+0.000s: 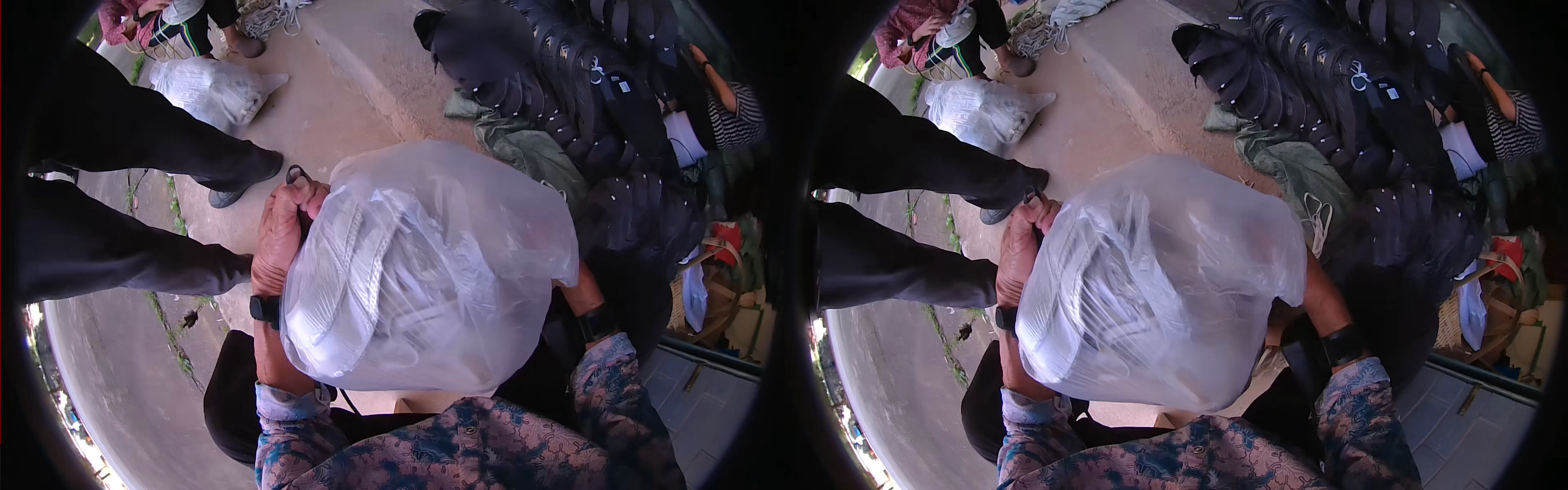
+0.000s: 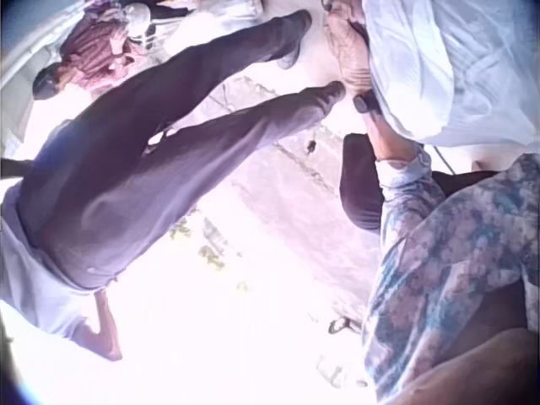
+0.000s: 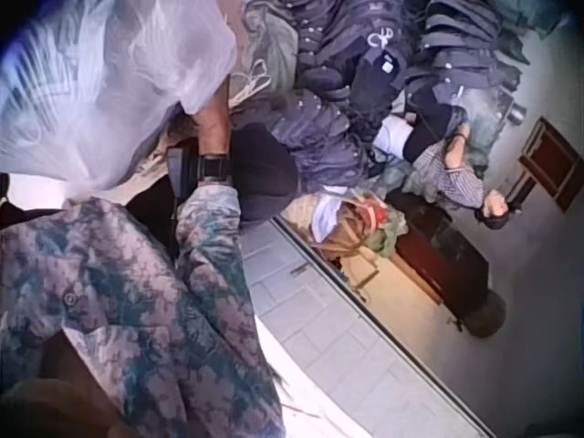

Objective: Bundling white shoe components into a plastic bag and securing it with a black strap.

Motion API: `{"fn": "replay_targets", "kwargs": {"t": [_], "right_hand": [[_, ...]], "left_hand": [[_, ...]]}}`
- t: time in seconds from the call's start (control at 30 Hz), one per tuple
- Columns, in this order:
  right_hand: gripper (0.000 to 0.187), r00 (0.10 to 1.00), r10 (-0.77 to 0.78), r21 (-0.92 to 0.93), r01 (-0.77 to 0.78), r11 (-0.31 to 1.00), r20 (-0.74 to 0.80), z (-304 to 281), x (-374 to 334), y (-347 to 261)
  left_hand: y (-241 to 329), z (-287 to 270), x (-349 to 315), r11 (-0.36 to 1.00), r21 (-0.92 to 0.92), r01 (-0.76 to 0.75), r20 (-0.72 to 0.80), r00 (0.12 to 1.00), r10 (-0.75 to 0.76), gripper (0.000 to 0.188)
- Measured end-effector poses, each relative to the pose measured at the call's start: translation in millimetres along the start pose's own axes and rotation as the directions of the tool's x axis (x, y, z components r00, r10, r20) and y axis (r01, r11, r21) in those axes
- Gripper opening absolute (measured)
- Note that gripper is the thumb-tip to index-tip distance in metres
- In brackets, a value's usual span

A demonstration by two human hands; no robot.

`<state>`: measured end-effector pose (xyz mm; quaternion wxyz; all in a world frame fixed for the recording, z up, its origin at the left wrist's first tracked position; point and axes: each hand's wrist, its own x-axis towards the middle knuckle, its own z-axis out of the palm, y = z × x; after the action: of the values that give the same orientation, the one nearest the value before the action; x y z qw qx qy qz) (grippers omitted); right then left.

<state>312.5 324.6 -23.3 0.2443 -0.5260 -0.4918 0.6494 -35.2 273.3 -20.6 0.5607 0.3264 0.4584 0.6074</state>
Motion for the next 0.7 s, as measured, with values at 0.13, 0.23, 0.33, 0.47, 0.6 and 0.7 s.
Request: {"fn": "replay_targets", "kwargs": {"t": [0.13,0.23,0.33,0.47,0.6,0.7], "right_hand": [[0.031,0.889,-0.340,-0.381,0.442,0.812,0.306,2,-12,-13],[0.032,0.880,-0.273,-0.453,0.440,0.775,0.388,-7,-9,-5],[0.032,0.902,-0.227,-0.128,0.291,0.948,0.366,-13,-11,2],[0.021,0.955,0.002,-0.176,0.052,0.983,0.297,-20,-24,2],[0.019,0.961,0.245,-0.099,-0.234,0.967,0.125,-11,-60,-25],[0.017,0.960,0.208,0.037,-0.219,0.975,0.188,0,-75,-21]], "left_hand": [[0,3,-24,0.978,0.204,0.032,-0.048,0.999,-0.023,0.033],[6,21,-51,0.865,0.499,0.056,-0.105,0.994,-0.003,0.037],[1,24,-82,0.795,0.601,0.082,-0.227,0.971,0.072,0.038],[-21,38,-117,0.778,0.620,0.101,-0.342,0.927,0.153,0.034],[-31,40,-129,0.822,0.552,0.140,-0.492,0.850,0.186,0.032],[-38,56,-135,0.729,0.679,0.082,-0.439,0.841,0.315,0.031]]}}
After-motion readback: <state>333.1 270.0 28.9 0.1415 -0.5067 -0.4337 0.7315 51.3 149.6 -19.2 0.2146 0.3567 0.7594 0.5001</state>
